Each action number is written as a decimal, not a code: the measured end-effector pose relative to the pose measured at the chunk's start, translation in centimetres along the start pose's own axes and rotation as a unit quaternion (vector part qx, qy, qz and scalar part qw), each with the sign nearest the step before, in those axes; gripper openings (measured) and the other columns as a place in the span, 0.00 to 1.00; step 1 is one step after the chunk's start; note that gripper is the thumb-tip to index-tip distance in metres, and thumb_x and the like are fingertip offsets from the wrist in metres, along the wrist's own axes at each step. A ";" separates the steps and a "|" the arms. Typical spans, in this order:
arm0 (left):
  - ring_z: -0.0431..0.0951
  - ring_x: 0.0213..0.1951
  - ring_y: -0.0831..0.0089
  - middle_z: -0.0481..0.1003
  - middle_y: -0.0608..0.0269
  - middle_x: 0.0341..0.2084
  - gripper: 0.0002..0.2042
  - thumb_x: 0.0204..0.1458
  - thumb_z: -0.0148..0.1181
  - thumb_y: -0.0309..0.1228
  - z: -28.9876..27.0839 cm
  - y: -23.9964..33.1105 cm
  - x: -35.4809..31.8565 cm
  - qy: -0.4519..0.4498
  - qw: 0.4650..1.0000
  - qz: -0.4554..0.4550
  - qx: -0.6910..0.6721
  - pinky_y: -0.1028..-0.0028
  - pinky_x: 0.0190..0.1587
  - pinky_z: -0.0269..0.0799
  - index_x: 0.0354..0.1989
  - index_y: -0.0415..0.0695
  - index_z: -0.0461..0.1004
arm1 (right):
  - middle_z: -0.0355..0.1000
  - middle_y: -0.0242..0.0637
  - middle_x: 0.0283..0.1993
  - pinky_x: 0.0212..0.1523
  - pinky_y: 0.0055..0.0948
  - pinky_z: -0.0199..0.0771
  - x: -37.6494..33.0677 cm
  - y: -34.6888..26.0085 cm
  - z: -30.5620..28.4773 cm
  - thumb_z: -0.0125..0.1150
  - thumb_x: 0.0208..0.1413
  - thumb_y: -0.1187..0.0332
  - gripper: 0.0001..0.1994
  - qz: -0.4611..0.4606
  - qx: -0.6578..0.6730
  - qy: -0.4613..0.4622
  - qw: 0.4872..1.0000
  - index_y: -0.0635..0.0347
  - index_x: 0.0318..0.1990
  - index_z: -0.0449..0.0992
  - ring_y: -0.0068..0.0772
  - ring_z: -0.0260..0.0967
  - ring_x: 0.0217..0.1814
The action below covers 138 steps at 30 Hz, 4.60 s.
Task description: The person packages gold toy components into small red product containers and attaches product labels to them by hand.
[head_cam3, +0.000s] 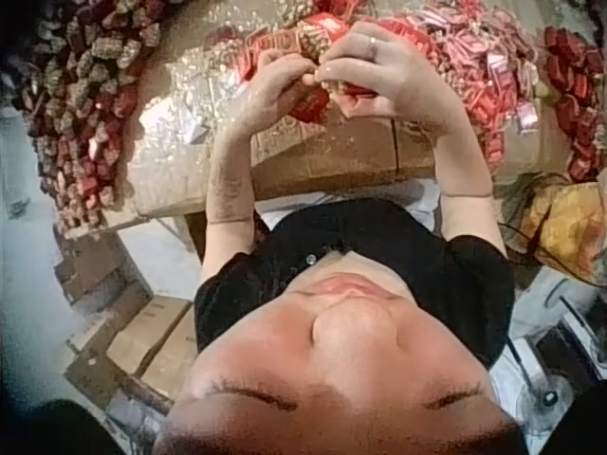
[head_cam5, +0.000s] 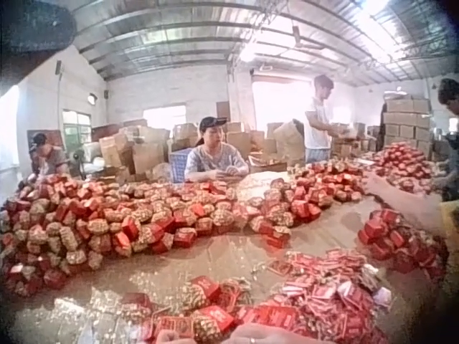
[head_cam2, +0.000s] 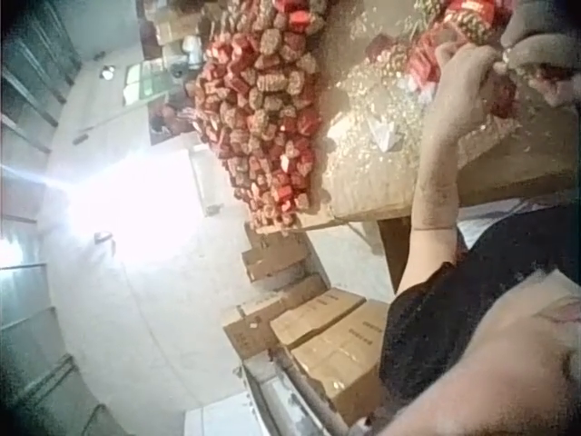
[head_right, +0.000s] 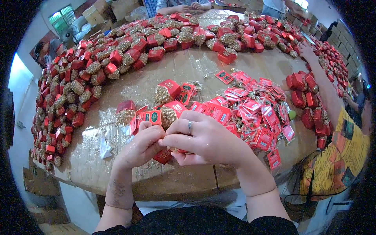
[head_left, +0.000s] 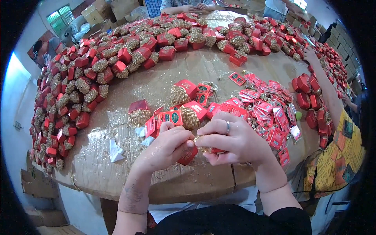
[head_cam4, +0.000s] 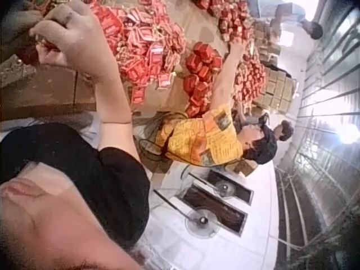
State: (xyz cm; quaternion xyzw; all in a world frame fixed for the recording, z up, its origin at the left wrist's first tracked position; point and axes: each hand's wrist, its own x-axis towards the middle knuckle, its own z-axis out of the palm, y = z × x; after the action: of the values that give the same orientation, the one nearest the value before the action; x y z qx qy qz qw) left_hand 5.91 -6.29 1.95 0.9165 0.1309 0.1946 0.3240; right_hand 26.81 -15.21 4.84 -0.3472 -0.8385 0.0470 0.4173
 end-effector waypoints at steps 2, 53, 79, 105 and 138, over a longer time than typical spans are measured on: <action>0.71 0.35 0.64 0.72 0.62 0.28 0.05 0.54 0.57 0.31 -0.2 0.2 -0.1 0.022 1.000 -0.003 0.022 0.66 0.50 0.56 0.35 0.44 0.72 | 0.72 0.33 0.40 0.35 0.32 0.72 0.2 0.4 -0.1 0.69 0.33 0.76 0.18 -0.005 0.014 0.012 1.000 0.56 0.38 0.77 0.36 0.69 0.33; 0.64 0.27 0.80 0.65 0.69 0.23 0.13 0.64 0.46 0.33 -8.4 1.6 -19.6 0.441 0.867 -0.233 0.003 0.79 0.32 0.61 0.27 0.41 0.67 | 0.63 0.49 0.61 0.61 0.47 0.60 -2.5 7.2 4.7 0.58 0.54 0.60 0.18 0.288 -0.245 -0.123 0.918 0.50 0.53 0.74 0.49 0.63 0.61; 0.73 0.34 0.82 0.77 0.67 0.31 0.07 0.53 0.55 0.26 -0.1 -1.6 -1.4 0.255 0.922 -0.189 -0.221 0.80 0.39 0.68 0.36 0.39 0.78 | 0.55 0.48 0.66 0.55 0.37 0.69 -0.9 5.4 3.3 0.64 0.46 0.80 0.21 0.194 -0.128 0.112 0.966 0.55 0.51 0.77 0.45 0.63 0.60; 0.73 0.36 0.82 0.79 0.62 0.37 0.10 0.55 0.56 0.27 0.0 -1.2 -1.5 0.159 0.860 -0.180 -0.451 0.79 0.41 0.68 0.42 0.37 0.78 | 0.50 0.52 0.68 0.56 0.41 0.71 -0.1 2.5 2.8 0.65 0.45 0.78 0.21 0.113 -0.166 0.124 0.972 0.56 0.51 0.78 0.53 0.56 0.67; 0.76 0.37 0.81 0.75 0.66 0.34 0.10 0.56 0.60 0.29 0.9 -1.1 -1.2 0.277 0.851 -0.205 -0.397 0.76 0.42 0.75 0.42 0.40 0.69 | 0.53 0.47 0.66 0.50 0.30 0.72 0.1 1.6 3.1 0.57 0.52 0.80 0.11 0.173 0.078 0.093 0.977 0.63 0.43 0.79 0.36 0.70 0.50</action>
State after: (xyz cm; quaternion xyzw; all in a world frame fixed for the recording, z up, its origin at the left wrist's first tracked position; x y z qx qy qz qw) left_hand 5.10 -6.40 0.25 0.5702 0.3121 0.4050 0.6430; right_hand 25.34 -13.30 2.35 -0.4562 -0.7171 0.1507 0.5050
